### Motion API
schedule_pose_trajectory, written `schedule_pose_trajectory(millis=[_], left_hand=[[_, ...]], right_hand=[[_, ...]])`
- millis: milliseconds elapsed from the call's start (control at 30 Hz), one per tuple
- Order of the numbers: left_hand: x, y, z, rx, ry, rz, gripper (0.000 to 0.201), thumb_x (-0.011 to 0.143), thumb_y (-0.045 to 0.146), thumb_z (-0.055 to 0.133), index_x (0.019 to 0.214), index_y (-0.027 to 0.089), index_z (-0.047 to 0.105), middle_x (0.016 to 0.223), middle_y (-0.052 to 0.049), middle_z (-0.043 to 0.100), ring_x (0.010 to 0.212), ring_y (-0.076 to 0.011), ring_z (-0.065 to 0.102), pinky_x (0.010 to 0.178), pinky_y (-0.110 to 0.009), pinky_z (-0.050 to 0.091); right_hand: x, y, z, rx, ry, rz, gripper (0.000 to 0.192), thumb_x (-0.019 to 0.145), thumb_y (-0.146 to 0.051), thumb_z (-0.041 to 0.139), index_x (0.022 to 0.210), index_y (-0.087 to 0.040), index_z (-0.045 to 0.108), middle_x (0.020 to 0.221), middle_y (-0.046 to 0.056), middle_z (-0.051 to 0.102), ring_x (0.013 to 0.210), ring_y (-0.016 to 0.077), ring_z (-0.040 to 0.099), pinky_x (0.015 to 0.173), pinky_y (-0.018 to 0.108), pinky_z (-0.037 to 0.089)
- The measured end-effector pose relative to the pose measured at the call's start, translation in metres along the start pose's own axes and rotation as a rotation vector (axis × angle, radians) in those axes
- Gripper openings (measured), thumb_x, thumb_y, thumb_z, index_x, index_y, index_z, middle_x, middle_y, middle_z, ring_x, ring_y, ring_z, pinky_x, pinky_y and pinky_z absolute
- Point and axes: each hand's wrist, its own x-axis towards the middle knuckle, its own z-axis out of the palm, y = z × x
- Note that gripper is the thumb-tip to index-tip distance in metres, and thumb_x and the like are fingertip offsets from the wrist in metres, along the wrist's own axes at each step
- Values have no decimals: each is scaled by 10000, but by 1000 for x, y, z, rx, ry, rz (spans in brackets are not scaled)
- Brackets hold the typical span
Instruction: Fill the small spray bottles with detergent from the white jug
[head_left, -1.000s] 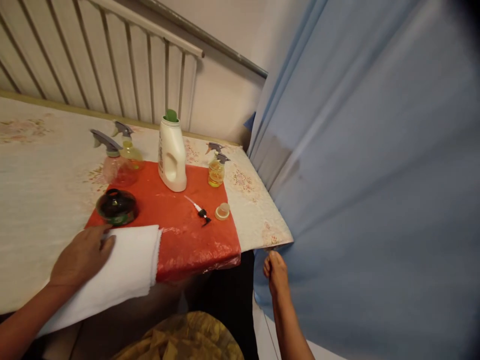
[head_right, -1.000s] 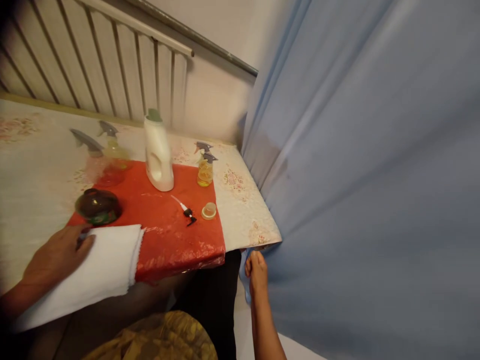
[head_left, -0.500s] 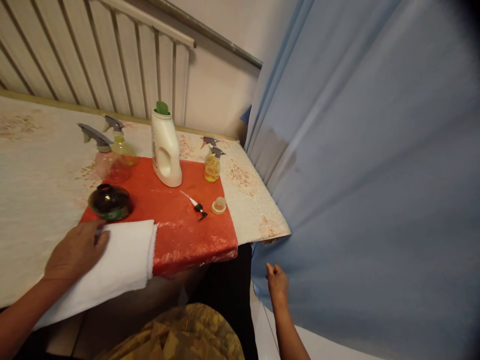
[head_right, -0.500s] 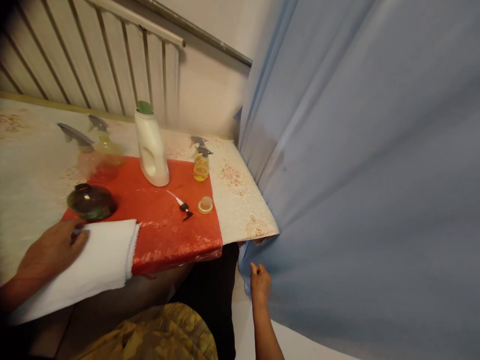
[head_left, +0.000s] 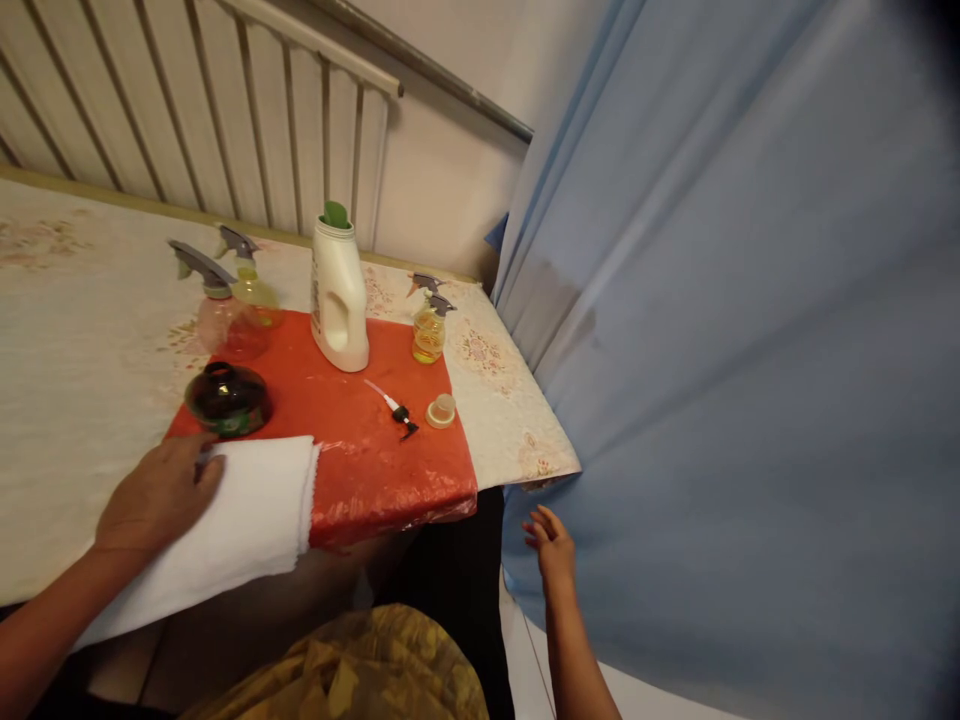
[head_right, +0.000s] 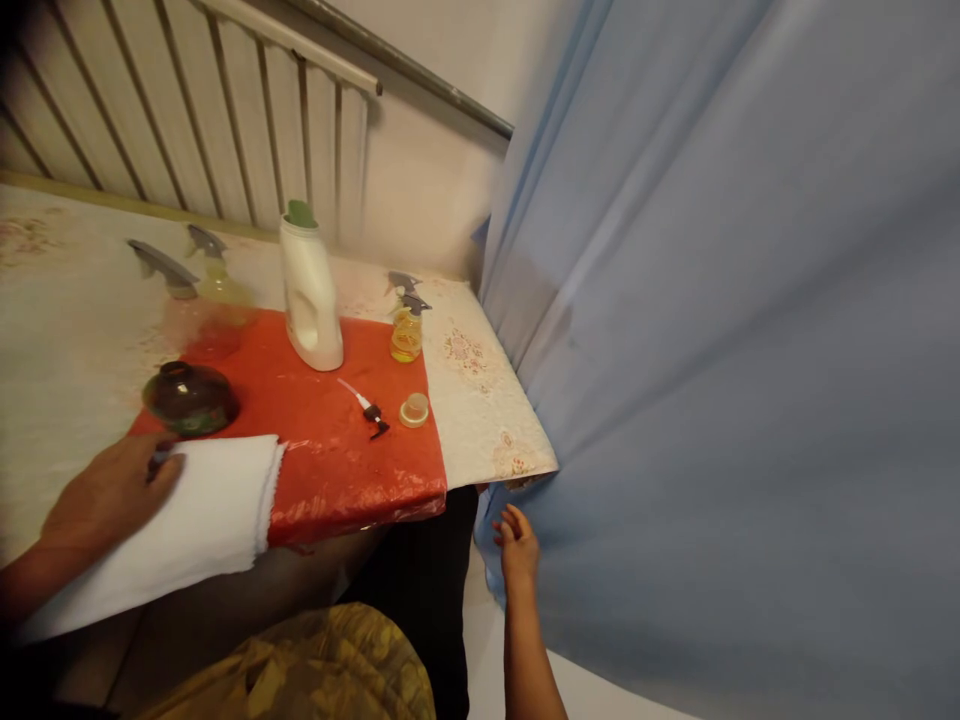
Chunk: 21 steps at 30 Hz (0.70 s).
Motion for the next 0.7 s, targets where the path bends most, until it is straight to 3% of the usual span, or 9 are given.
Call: schedule_pose_trajectory(millis=[100,233,500,700], left_hand=[[0,-1,1,-3,-13,-4,495,947,410,313,1212,75,563,1094,-165,649,1015,-293,615,920,-391,475],[1,0,-1,14,-42,-9,484,961,408,285,1198,84,557,1100,-157,650,1006,-285,613,902,-380,474],[1,1,-2,3,-23,-7,487,950,418,293,1183,97,574,1076,-157,651,980,-291,622,866,-377,483],[2,0,-1,7,-41,-8,477,944,413,305,1176,95,575,1086,-154,654,983,-284,624,869,-365,481]], right_hand=[[-8,-22,8,247,-141,31,642,747,-739,617,1052,-178,682,1082,152,761,984,294,741,788,402,587],[-19,-51,17,706,-364,172,674,717,-755,696,1017,-152,725,1123,183,751,1071,316,711,837,403,581],[-30,-76,27,800,-492,207,659,770,-726,673,1069,-143,739,1197,188,718,1130,321,675,820,398,588],[-35,-86,31,842,-532,199,632,776,-693,696,1071,-136,742,1182,178,726,1063,290,698,786,356,589]])
